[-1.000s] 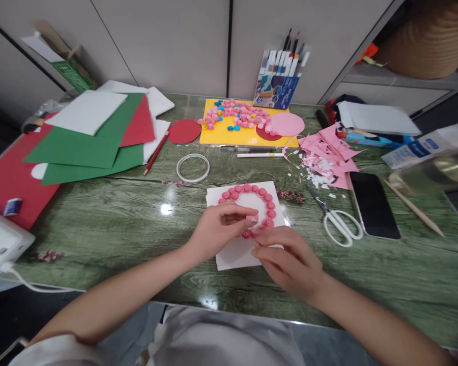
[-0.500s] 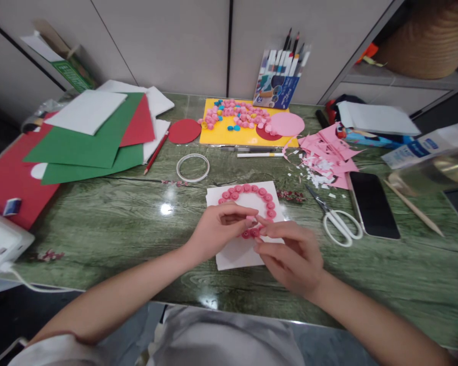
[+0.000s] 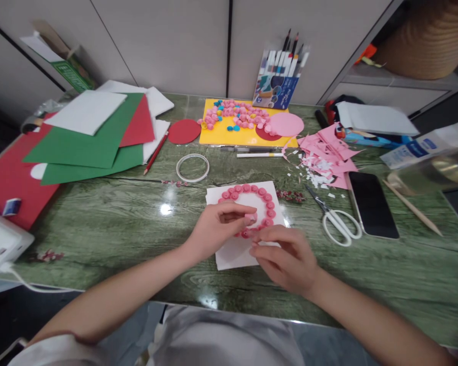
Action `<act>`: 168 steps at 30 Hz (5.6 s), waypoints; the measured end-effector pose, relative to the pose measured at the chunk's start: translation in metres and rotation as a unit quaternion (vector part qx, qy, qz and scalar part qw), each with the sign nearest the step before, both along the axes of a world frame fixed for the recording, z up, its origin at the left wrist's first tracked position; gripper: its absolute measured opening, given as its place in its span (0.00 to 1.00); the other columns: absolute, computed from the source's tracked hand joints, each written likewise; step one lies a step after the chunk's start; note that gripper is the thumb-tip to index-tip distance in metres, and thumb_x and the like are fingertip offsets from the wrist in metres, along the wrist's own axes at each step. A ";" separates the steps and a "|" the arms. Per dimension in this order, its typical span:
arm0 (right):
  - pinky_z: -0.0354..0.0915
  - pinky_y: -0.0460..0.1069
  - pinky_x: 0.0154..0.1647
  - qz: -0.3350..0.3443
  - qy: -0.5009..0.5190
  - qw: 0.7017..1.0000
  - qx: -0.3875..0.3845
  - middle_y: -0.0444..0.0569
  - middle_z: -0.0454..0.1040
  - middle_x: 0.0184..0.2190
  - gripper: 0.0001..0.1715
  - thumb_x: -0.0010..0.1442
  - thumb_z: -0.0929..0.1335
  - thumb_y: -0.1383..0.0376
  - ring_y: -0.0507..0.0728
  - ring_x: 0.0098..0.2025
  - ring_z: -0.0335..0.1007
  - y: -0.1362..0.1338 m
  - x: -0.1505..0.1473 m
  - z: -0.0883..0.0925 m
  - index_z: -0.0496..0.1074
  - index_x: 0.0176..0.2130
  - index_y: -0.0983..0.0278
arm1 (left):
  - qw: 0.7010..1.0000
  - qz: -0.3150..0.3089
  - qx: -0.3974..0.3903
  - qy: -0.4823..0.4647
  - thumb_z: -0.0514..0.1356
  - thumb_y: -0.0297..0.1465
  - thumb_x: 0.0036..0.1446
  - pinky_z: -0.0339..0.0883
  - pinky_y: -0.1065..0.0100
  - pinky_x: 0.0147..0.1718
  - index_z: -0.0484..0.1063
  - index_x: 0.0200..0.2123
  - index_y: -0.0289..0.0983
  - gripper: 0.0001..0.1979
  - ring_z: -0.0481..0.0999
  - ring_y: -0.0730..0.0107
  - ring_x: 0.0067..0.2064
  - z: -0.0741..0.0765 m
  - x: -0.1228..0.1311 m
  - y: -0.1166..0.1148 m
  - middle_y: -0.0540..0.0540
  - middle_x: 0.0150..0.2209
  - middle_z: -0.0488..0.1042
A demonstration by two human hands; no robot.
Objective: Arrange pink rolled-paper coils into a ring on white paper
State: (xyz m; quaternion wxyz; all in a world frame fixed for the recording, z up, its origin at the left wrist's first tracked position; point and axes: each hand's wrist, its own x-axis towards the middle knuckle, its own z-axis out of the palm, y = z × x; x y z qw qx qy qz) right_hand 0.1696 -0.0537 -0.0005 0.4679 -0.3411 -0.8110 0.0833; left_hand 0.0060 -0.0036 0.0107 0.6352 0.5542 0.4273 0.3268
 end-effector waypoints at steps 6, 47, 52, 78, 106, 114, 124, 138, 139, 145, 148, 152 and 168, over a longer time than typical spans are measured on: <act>0.70 0.51 0.35 -0.096 0.064 0.992 -0.048 0.46 0.61 0.34 0.15 0.47 0.69 0.78 0.52 0.36 0.67 0.005 0.003 0.001 0.70 0.33 0.60 | 0.996 -0.006 0.085 0.021 0.60 0.30 0.52 0.68 0.72 0.35 0.76 0.37 0.36 0.09 0.72 0.73 0.34 -0.002 0.000 -0.003 0.45 0.33 0.73; 0.63 0.49 0.35 -0.356 -0.059 0.912 -0.194 0.46 0.73 0.33 0.07 0.55 0.64 0.64 0.54 0.32 0.68 0.079 0.104 -0.013 0.71 0.35 0.61 | 0.943 0.024 0.309 0.121 0.56 0.22 0.51 0.68 0.71 0.34 0.69 0.30 0.36 0.04 0.72 0.72 0.38 -0.012 -0.005 0.004 0.47 0.34 0.73; 0.62 0.48 0.35 -0.160 -0.045 0.956 -0.243 0.45 0.71 0.30 0.04 0.55 0.65 0.65 0.53 0.33 0.67 0.037 0.038 0.018 0.70 0.31 0.61 | 0.863 -0.008 0.480 0.155 0.55 0.22 0.53 0.68 0.71 0.37 0.64 0.35 0.36 0.06 0.74 0.73 0.39 -0.018 -0.004 -0.004 0.46 0.35 0.74; 0.57 0.46 0.29 -0.095 -0.048 0.869 -0.483 0.44 0.71 0.25 0.09 0.54 0.63 0.63 0.52 0.28 0.65 0.045 0.045 0.013 0.70 0.27 0.64 | 0.830 -0.027 0.466 0.305 0.51 0.24 0.55 0.58 0.56 0.53 0.63 0.50 0.33 0.18 0.61 0.60 0.56 -0.018 -0.021 0.027 0.37 0.51 0.65; 0.49 0.44 0.20 -0.069 -0.219 0.834 -0.502 0.39 0.65 0.15 0.09 0.52 0.62 0.67 0.49 0.19 0.59 0.018 0.020 0.028 0.65 0.22 0.62 | 0.903 -0.171 0.277 0.282 0.54 0.25 0.52 0.64 0.73 0.30 0.71 0.37 0.38 0.10 0.70 0.73 0.31 -0.017 -0.013 0.012 0.49 0.32 0.71; 0.48 0.46 0.21 -0.078 -0.241 0.827 -0.502 0.41 0.67 0.16 0.09 0.54 0.61 0.66 0.50 0.19 0.61 0.017 0.015 0.023 0.65 0.24 0.62 | 0.901 -0.191 0.264 0.285 0.55 0.24 0.52 0.63 0.73 0.30 0.72 0.36 0.37 0.10 0.71 0.73 0.30 -0.015 -0.011 0.011 0.49 0.30 0.71; 0.47 0.46 0.23 -0.071 -0.257 0.829 -0.492 0.42 0.67 0.16 0.10 0.55 0.60 0.68 0.51 0.20 0.61 0.016 0.013 0.017 0.64 0.24 0.63 | 0.898 -0.197 0.269 0.287 0.55 0.28 0.54 0.63 0.73 0.30 0.72 0.37 0.37 0.08 0.70 0.73 0.30 -0.014 -0.010 0.009 0.49 0.30 0.72; 0.46 0.46 0.24 -0.076 -0.261 0.822 -0.500 0.41 0.66 0.16 0.10 0.54 0.60 0.67 0.49 0.20 0.60 0.017 0.012 0.018 0.64 0.23 0.64 | 0.897 -0.201 0.252 0.304 0.56 0.31 0.54 0.63 0.74 0.31 0.72 0.37 0.38 0.08 0.70 0.75 0.30 -0.016 -0.010 0.009 0.50 0.29 0.72; 0.46 0.45 0.24 -0.077 -0.260 0.822 -0.501 0.41 0.66 0.16 0.10 0.54 0.60 0.67 0.49 0.20 0.60 0.017 0.012 0.018 0.64 0.23 0.64 | 0.897 -0.201 0.251 0.304 0.56 0.31 0.54 0.63 0.73 0.31 0.72 0.37 0.38 0.08 0.70 0.75 0.30 -0.016 -0.010 0.009 0.50 0.29 0.72; 0.45 0.46 0.23 -0.072 -0.254 0.824 -0.501 0.41 0.65 0.16 0.10 0.55 0.60 0.66 0.49 0.20 0.59 0.018 0.013 0.016 0.63 0.24 0.64 | 0.898 -0.201 0.246 0.306 0.57 0.31 0.54 0.63 0.74 0.31 0.72 0.37 0.38 0.08 0.70 0.75 0.30 -0.016 -0.010 0.009 0.51 0.29 0.72; 0.45 0.46 0.23 -0.070 -0.254 0.821 -0.506 0.41 0.65 0.16 0.11 0.55 0.59 0.66 0.49 0.20 0.59 0.018 0.012 0.015 0.64 0.24 0.64 | 0.898 -0.198 0.246 0.305 0.57 0.31 0.54 0.63 0.73 0.31 0.72 0.37 0.38 0.08 0.70 0.75 0.30 -0.016 -0.009 0.009 0.51 0.29 0.72; 0.45 0.45 0.23 -0.068 -0.247 0.822 -0.508 0.41 0.65 0.17 0.11 0.55 0.59 0.66 0.49 0.20 0.59 0.017 0.012 0.015 0.64 0.24 0.64 | 0.898 -0.201 0.244 0.306 0.56 0.31 0.54 0.63 0.73 0.31 0.72 0.37 0.38 0.08 0.70 0.75 0.30 -0.016 -0.010 0.010 0.51 0.29 0.72; 0.45 0.45 0.23 -0.068 -0.249 0.817 -0.516 0.40 0.64 0.16 0.10 0.56 0.60 0.67 0.48 0.19 0.58 0.016 0.011 0.015 0.64 0.25 0.64 | 0.893 -0.205 0.254 0.311 0.56 0.31 0.54 0.63 0.74 0.31 0.72 0.38 0.38 0.08 0.70 0.75 0.30 -0.016 -0.009 0.009 0.51 0.29 0.72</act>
